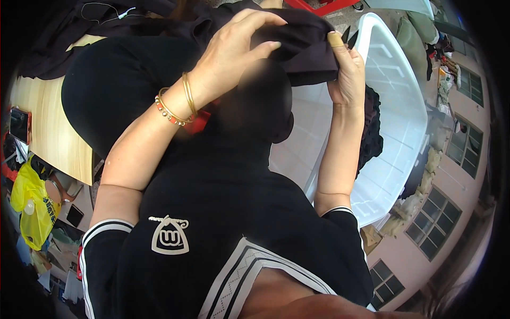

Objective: The person is inspecting black fabric garments and using a small hand clipper to trim away loose threads.

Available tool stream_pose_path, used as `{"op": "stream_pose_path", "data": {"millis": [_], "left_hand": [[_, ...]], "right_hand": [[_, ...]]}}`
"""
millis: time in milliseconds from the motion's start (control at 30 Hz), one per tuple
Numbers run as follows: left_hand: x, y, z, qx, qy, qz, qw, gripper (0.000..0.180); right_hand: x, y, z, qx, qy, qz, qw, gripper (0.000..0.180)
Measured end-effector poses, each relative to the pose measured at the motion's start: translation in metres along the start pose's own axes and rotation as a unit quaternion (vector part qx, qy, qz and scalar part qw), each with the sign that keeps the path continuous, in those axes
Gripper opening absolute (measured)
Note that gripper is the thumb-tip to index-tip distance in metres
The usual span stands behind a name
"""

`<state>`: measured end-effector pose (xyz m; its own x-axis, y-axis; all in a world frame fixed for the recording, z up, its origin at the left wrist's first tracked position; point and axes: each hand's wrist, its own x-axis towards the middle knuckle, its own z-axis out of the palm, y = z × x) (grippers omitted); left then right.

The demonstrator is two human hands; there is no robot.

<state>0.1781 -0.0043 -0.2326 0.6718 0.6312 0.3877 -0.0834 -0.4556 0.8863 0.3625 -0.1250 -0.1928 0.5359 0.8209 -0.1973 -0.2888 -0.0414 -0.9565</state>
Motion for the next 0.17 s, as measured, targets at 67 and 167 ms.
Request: {"op": "stream_pose_path", "data": {"millis": [67, 167], "left_hand": [[-0.005, 0.006, 0.005, -0.102, -0.033, -0.071, 0.992, 0.026], [-0.016, 0.009, 0.011, 0.029, -0.121, -0.007, 0.992, 0.031]], "right_hand": [[0.002, 0.0, -0.007, 0.01, 0.015, -0.027, 0.999, 0.017], [0.005, -0.003, -0.015, 0.028, 0.038, -0.029, 0.998, 0.017]]}}
